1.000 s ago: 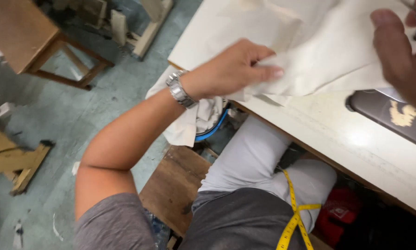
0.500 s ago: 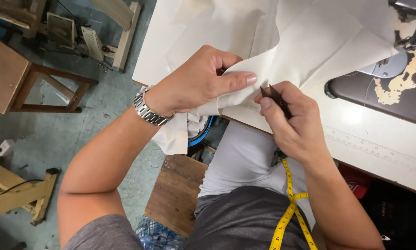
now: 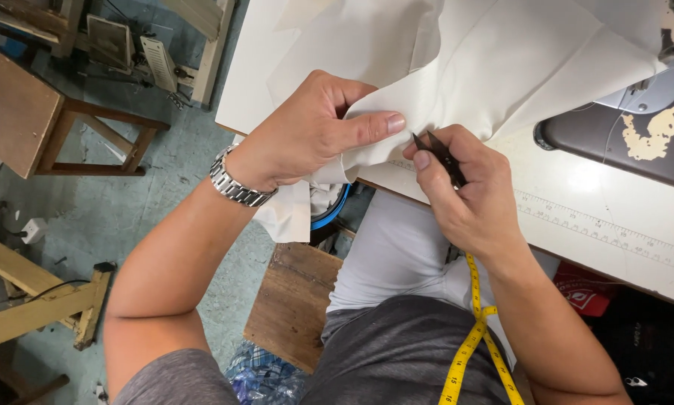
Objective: Trimming excess threads from a white garment using small snips at a sewing factory workstation
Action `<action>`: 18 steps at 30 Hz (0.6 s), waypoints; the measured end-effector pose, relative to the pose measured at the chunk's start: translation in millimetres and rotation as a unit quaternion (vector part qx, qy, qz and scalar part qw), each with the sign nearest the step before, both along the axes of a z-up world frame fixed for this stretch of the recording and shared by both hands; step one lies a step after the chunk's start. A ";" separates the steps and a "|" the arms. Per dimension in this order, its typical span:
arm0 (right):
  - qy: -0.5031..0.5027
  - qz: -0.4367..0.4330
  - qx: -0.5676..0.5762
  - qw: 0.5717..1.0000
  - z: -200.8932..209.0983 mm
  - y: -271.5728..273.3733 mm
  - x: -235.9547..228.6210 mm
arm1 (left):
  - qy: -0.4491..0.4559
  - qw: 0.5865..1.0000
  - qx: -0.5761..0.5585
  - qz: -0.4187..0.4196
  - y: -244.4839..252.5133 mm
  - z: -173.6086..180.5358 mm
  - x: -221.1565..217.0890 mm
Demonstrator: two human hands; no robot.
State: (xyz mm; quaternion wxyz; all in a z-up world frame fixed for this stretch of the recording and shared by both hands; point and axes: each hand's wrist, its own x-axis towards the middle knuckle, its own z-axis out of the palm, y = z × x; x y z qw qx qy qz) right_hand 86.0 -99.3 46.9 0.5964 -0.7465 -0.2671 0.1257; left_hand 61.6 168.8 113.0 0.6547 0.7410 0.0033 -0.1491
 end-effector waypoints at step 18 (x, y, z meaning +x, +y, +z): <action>-0.018 -0.013 -0.024 0.999 -1.2 7.3 -6.4 | -0.018 1.000 -0.018 -0.012 6.7 -8.6 -4.9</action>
